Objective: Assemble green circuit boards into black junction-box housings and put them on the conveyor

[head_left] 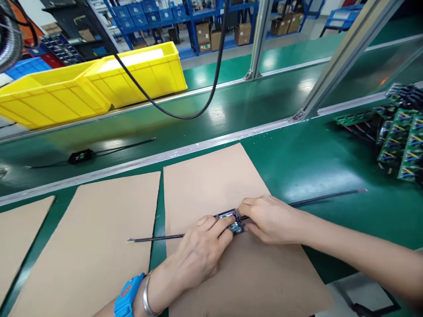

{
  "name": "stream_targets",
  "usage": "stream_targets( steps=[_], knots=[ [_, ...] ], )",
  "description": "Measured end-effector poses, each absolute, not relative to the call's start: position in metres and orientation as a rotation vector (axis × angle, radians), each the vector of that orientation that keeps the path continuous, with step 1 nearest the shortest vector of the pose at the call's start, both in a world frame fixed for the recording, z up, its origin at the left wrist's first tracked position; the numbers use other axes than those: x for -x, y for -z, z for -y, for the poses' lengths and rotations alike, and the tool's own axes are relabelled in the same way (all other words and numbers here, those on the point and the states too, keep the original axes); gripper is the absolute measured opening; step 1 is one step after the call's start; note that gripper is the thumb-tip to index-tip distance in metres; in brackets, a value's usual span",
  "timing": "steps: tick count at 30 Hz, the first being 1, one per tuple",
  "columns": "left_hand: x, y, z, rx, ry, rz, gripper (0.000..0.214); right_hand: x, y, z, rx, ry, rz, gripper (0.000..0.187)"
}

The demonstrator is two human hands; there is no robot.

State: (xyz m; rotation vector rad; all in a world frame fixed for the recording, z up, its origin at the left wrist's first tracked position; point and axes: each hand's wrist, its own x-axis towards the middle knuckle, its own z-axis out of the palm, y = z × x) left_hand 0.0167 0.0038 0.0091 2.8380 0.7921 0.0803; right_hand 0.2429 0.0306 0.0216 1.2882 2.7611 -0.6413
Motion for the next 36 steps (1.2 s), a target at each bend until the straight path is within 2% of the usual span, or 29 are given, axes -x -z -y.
stream_targets(
  steps=[5, 9, 15, 24, 36],
  knots=[
    [-0.015, -0.008, 0.000, -2.831, -0.015, -0.809, 0.037, -0.256, 0.012, -0.016, -1.224, 0.423, -3.149, 0.023],
    [-0.017, -0.008, 0.001, -2.808, 0.001, -0.846, 0.036, -0.255, 0.013, -0.015, -1.145, 0.252, -3.289, 0.027],
    [-0.017, -0.006, -0.001, -2.830, -0.055, -0.811, 0.035, -0.255, 0.001, -0.025, -0.943, 0.284, -3.209, 0.026],
    [-0.015, -0.002, 0.001, -2.952, -0.095, -0.742, 0.036, -0.254, -0.007, -0.036, -0.908, 0.427, -3.094, 0.021],
    [-0.019, -0.006, 0.002, -2.945, -0.049, -0.781, 0.033, -0.248, -0.010, -0.031, -0.954, 0.269, -3.008, 0.015]
  ],
)
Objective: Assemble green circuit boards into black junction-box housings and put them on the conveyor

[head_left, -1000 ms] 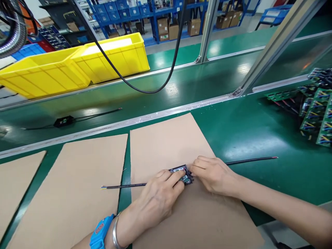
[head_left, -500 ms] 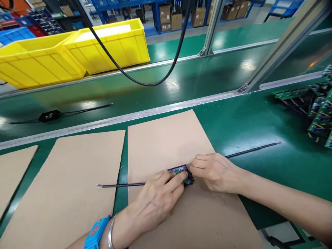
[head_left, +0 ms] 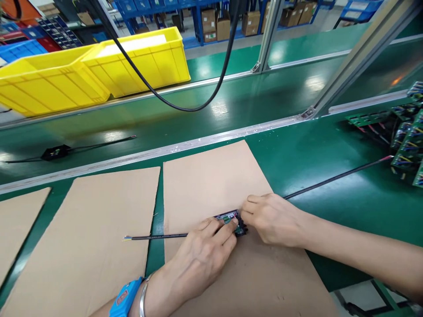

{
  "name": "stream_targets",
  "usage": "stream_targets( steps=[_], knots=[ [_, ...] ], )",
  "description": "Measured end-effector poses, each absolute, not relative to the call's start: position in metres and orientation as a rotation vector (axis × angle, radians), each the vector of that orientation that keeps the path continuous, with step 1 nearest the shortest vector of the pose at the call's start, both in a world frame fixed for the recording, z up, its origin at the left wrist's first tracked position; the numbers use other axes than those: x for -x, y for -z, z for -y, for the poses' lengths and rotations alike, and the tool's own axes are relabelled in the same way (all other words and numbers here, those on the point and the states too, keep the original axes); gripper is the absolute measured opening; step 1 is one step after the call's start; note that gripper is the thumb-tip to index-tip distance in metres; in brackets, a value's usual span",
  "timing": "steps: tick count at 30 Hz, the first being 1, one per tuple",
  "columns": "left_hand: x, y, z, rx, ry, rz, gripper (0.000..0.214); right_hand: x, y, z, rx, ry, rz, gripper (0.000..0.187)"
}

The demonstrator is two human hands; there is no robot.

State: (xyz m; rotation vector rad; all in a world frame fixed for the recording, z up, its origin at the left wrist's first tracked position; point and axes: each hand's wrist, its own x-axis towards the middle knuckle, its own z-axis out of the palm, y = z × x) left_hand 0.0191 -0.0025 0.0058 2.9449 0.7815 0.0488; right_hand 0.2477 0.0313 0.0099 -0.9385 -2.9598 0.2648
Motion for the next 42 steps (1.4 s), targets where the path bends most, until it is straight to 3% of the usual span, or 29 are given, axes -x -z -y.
stream_targets(
  steps=[7, 19, 26, 35, 40, 42],
  knots=[
    [-0.017, -0.007, 0.004, -2.960, -0.005, -0.795, 0.033, -0.254, 0.005, -0.022, 0.800, -0.077, 2.735, 0.036],
    [-0.026, -0.008, 0.000, -2.951, 0.029, -0.765, 0.020, -0.253, 0.016, -0.020, 0.872, -0.339, 2.712, 0.037],
    [-0.016, -0.001, -0.002, -2.717, -0.375, -0.811, 0.046, -0.257, 0.029, -0.012, 0.940, -0.302, 2.566, 0.032],
    [-0.017, -0.003, -0.001, -2.670, -0.373, -1.042, 0.038, -0.256, 0.020, -0.013, 0.999, -0.500, 2.488, 0.020],
    [-0.016, 0.000, -0.004, -2.758, -0.351, -0.957, 0.038, -0.247, 0.012, -0.012, 1.051, -0.618, 2.485, 0.057],
    [-0.016, 0.002, -0.003, -2.821, -0.317, -0.963, 0.035, -0.242, 0.012, -0.014, 1.065, -0.598, 2.528, 0.060]
  ],
)
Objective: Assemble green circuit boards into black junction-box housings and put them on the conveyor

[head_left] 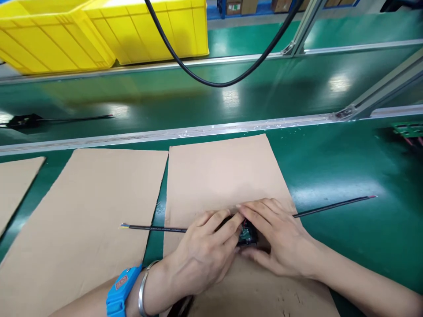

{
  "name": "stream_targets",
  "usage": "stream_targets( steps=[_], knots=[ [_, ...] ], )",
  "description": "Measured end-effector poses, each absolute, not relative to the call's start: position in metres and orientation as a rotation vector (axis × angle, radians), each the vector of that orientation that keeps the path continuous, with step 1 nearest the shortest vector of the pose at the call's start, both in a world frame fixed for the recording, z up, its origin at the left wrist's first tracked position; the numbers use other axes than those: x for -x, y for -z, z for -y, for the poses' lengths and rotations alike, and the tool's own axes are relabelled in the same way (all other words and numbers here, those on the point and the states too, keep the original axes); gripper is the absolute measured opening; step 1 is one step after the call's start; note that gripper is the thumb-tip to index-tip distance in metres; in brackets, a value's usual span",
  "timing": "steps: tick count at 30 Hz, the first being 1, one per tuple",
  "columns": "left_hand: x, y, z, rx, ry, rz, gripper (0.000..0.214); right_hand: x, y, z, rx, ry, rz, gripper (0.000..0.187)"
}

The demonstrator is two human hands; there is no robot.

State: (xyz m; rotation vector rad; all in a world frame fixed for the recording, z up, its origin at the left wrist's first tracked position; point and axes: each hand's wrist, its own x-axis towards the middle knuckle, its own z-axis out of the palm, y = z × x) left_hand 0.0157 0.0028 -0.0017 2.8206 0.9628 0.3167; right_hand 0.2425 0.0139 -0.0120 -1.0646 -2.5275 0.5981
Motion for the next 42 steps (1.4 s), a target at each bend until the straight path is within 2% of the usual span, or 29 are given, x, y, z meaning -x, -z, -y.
stream_targets(
  steps=[3, 7, 19, 22, 24, 27, 35, 42],
  knots=[
    [-0.014, 0.004, -0.001, -2.910, -0.317, -0.972, 0.031, -0.240, 0.013, -0.018, 1.066, -0.578, 2.548, 0.048],
    [-0.014, 0.007, 0.000, -2.952, -0.326, -1.005, 0.027, -0.240, 0.010, -0.020, 1.072, -0.584, 2.575, 0.043],
    [-0.014, 0.007, -0.007, -2.703, -0.366, -0.982, 0.029, -0.246, 0.015, -0.024, 1.004, -0.607, 2.576, 0.055],
    [-0.013, 0.007, -0.005, -2.737, -0.366, -0.985, 0.028, -0.252, 0.007, -0.020, 1.071, -0.672, 2.567, 0.064],
    [-0.014, 0.008, 0.000, -2.842, -0.409, -0.926, 0.026, -0.258, 0.001, -0.018, 1.124, -0.754, 2.553, 0.053],
    [-0.017, 0.009, 0.008, -2.953, -0.404, -0.823, 0.033, -0.263, -0.001, -0.018, 1.111, -0.823, 2.533, 0.015],
    [-0.025, 0.001, 0.010, -3.065, -0.290, -0.878, 0.040, -0.257, 0.027, -0.015, 0.882, -0.354, 2.561, 0.021],
    [-0.027, 0.000, 0.011, -3.032, -0.352, -0.929, 0.040, -0.259, 0.019, -0.015, 0.733, -0.160, 2.629, 0.026]
  ],
)
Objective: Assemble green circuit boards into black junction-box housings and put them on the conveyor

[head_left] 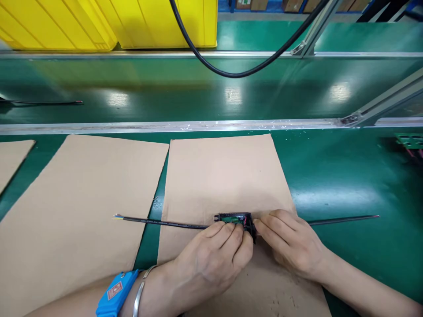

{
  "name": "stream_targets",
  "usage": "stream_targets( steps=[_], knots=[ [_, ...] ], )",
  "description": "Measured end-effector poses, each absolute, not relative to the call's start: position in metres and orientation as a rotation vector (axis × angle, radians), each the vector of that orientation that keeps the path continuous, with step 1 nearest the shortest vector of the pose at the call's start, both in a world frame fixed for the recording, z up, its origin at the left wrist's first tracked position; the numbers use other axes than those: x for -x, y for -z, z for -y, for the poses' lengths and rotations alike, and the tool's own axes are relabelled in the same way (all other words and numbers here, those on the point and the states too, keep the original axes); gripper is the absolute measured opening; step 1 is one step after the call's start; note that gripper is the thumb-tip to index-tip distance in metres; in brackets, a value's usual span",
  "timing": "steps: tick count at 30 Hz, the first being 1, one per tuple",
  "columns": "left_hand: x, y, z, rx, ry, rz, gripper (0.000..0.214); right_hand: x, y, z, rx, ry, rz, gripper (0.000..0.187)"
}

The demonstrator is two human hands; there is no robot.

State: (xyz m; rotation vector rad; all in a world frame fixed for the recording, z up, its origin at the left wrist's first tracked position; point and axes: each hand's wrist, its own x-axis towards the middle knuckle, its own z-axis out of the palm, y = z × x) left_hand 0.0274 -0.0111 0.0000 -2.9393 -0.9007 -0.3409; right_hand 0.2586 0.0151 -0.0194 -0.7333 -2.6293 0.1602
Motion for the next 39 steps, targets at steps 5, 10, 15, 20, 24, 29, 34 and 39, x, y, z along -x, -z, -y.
stream_targets(
  steps=[5, 10, 15, 20, 24, 29, 34, 39],
  knots=[
    [-0.032, 0.008, 0.013, 2.927, 0.452, 0.996, 0.040, -0.255, 0.011, -0.020, 0.723, -0.184, 2.690, 0.032],
    [-0.032, 0.015, 0.015, 2.967, 0.423, 1.034, 0.038, -0.254, 0.009, -0.020, 0.727, -0.192, 2.745, 0.039],
    [-0.033, 0.006, 0.012, 3.042, 0.315, 1.081, 0.042, -0.250, 0.008, -0.016, 0.714, -0.037, 2.820, 0.037],
    [-0.030, 0.004, 0.005, 3.180, 0.384, 1.107, 0.043, -0.255, 0.018, -0.013, 0.829, -0.106, 2.743, 0.033],
    [-0.022, 0.006, 0.001, 3.234, 0.564, 1.169, 0.045, -0.263, 0.023, -0.016, 0.965, -0.402, 2.531, 0.024],
    [-0.021, 0.007, 0.003, 3.217, 0.457, 1.068, 0.049, -0.262, 0.020, -0.017, 1.005, -0.621, 2.412, 0.019],
    [-0.029, 0.001, 0.007, 3.154, 0.138, 0.905, 0.044, -0.255, 0.021, -0.017, 0.949, -0.615, 2.393, 0.024],
    [-0.032, -0.005, 0.001, 3.239, 0.098, 1.019, 0.040, -0.257, 0.025, -0.022, 0.836, -0.540, 2.482, 0.030]
  ],
)
